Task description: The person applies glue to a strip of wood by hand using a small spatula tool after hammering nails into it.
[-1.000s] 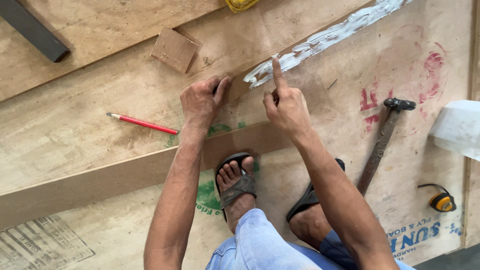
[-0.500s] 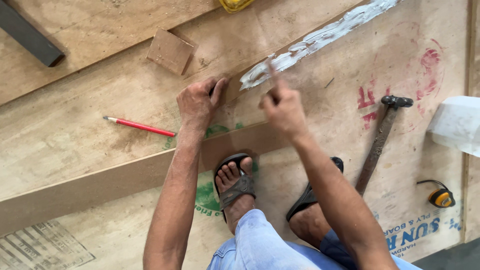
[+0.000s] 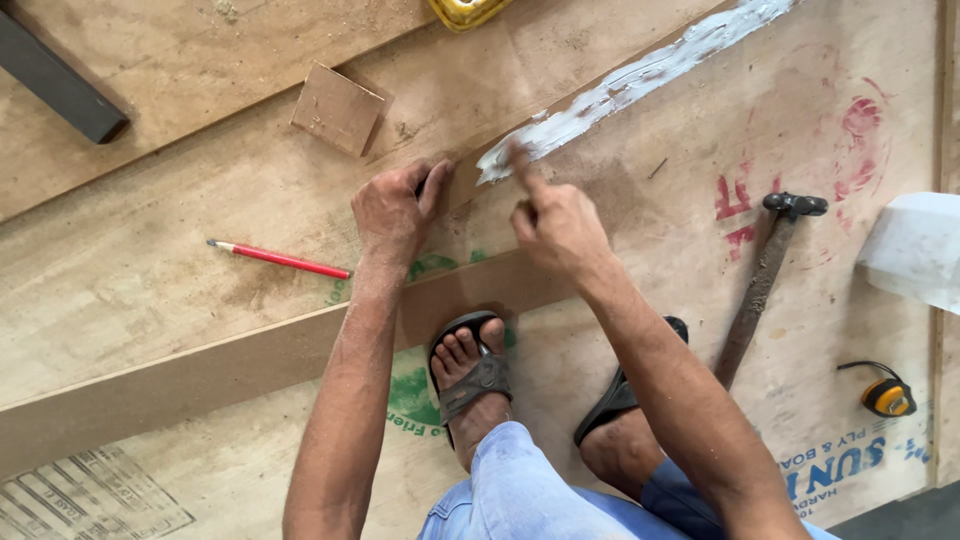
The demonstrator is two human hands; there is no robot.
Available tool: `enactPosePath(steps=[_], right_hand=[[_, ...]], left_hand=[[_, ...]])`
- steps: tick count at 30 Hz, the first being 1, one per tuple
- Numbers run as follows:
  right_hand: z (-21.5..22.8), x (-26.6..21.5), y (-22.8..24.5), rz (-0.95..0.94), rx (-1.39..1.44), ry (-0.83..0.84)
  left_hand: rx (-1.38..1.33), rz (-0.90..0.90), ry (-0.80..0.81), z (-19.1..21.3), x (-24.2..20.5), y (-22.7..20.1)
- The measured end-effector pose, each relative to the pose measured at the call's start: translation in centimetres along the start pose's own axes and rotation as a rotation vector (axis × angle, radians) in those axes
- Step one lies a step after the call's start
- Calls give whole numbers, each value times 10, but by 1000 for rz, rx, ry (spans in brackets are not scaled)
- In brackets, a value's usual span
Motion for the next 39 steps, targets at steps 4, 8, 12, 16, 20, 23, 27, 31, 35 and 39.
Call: enactPosePath(steps=[4, 8, 12, 16, 20, 23, 27, 31, 35, 39], right_hand=[[12, -2, -28, -210, 222, -9], [61, -4, -47, -117, 39, -294], [48, -11, -34, -87, -119, -246], [31, -20, 2, 50, -111, -239], [58, -26, 12, 96, 120, -291], [67, -17, -27, -159, 905, -255], [61, -9, -37, -287, 1801, -165], [62, -8, -34, -276, 1936, -175], [55, -9, -24, -269, 1937, -145], [43, -11, -23, -316, 1876, -144]], left_hand=[[32, -19, -15, 1, 0, -2], [53, 11, 0, 1, 1, 0], [14, 18, 3, 3, 1, -3], [9, -13, -18, 2, -3, -3], [98, -44, -23, 2, -5, -6], [63, -207, -123, 4, -13, -25], [109, -220, -125, -10, -19, -34], [65, -260, -146, -22, -20, -49], [57, -211, -91, -27, -19, -47], [96, -272, -188, -8, -24, -42]])
Point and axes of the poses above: each hand's wrist, its own x-axis towards the middle knuckle, its own z-axis out of the back of the hand, y = z × x, the point moved 9 cm from there along x, towards the middle knuckle, and after that the axes turned 2 degrees about z, right-handed, at the moved point
